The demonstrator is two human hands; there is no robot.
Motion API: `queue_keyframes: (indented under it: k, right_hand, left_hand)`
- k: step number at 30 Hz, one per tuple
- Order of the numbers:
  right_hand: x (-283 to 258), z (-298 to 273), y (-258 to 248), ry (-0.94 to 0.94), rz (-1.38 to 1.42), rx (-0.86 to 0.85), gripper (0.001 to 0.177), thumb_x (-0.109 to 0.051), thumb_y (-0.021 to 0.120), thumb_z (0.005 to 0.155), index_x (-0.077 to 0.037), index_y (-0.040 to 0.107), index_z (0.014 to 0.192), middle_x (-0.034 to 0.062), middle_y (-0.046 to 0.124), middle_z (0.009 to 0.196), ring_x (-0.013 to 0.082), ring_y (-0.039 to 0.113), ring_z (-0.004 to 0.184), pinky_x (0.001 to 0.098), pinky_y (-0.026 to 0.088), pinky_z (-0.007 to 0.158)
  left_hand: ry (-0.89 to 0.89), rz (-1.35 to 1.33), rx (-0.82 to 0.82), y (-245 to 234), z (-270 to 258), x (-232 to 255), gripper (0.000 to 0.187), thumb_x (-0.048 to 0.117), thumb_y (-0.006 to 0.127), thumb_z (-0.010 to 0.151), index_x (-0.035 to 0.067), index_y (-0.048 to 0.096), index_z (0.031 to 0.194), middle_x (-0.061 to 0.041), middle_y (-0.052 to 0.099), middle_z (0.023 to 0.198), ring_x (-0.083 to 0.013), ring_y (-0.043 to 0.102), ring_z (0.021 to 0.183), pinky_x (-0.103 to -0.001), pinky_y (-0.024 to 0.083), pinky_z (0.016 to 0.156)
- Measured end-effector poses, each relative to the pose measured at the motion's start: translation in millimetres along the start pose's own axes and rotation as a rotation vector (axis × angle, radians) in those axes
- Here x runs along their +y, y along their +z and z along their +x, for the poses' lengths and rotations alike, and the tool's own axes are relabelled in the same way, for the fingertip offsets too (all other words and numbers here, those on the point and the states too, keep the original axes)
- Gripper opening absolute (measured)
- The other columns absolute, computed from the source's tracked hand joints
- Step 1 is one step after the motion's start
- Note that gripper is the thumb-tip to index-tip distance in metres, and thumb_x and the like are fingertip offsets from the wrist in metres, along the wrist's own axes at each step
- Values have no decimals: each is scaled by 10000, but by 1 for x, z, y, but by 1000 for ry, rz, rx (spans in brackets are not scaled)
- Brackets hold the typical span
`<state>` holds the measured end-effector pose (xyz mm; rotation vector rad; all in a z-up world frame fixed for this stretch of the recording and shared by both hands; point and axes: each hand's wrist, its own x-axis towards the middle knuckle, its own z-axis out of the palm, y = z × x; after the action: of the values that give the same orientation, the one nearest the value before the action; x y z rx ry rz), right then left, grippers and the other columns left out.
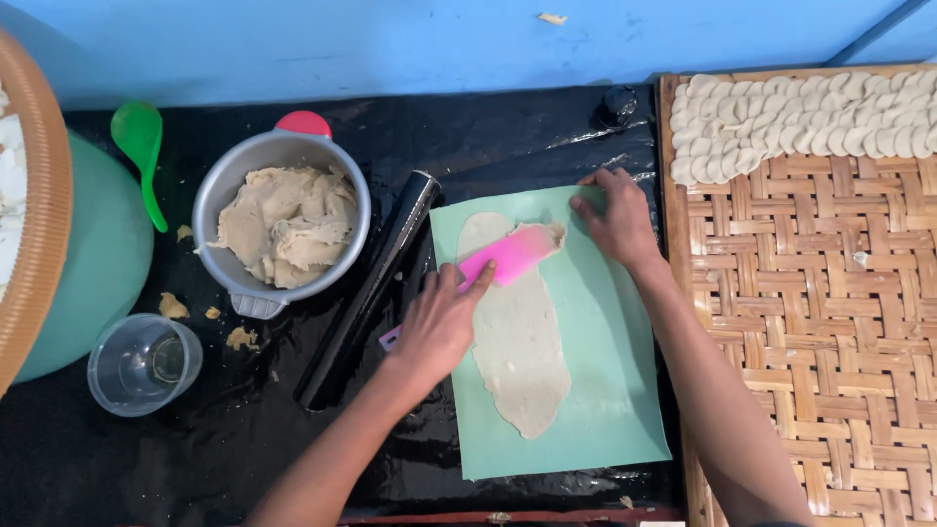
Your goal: Flattening pieces of dough using a rolling pin on a mat.
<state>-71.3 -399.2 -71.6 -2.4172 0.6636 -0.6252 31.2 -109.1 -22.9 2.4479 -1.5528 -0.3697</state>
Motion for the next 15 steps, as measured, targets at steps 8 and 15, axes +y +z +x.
queue_keyframes:
  k: [8,15]
  right_hand:
    - [-3,-1,2,56,32,30,266,-144,792,877,-46,701,1107,193,629,1052,389,648,973,457,514,858]
    - [10,5,4,29,27,15,291,-189,806,868,-60,707,1108,181,646,1028,381,661,953,455,520,831]
  left_hand:
    - [-145,-170,-99,-75,6,20,593,34,479,962,241,481,1518,-191,576,1110,-325,675,904,-455,588,776]
    - [157,165,110,-48,71,39,401,82,585,873,107,707,1254,-225,643,1069,-352,689,914,-470,561,719]
